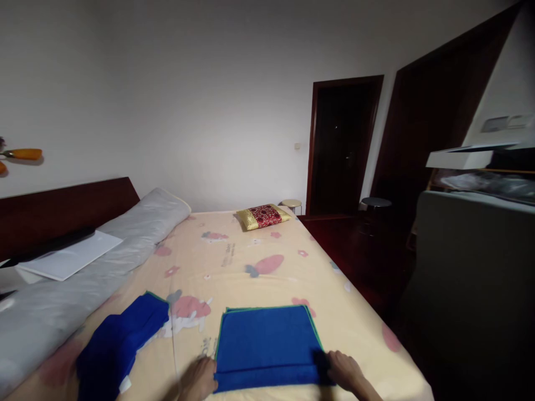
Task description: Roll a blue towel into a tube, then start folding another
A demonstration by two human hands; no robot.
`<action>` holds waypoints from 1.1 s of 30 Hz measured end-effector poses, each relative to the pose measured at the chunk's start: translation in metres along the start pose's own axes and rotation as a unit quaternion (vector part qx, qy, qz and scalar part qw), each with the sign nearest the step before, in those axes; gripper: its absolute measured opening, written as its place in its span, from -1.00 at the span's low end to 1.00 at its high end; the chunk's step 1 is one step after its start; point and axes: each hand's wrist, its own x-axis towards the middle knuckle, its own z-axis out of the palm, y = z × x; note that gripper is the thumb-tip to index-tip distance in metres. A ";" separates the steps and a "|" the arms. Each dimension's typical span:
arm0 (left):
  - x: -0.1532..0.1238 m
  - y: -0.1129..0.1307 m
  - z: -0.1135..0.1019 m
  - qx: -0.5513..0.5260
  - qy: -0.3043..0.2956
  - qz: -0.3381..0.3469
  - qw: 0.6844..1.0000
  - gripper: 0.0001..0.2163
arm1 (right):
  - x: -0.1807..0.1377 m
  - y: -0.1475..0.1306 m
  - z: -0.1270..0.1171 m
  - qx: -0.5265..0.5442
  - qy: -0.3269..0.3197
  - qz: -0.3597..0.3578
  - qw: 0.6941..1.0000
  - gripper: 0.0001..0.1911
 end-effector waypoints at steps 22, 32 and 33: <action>-0.018 0.106 0.028 -0.037 -0.020 0.254 0.966 -0.54 | -0.014 -0.117 0.032 -0.022 0.051 -0.367 0.928 -0.44; -0.012 0.084 0.026 -0.023 -0.033 0.231 0.972 -0.40 | -0.012 -0.109 0.024 -0.032 -0.083 -0.250 0.964 -0.43; -0.013 0.081 0.022 -0.020 -0.030 0.219 0.975 -0.39 | -0.011 -0.107 0.023 -0.038 -0.078 -0.235 0.968 -0.46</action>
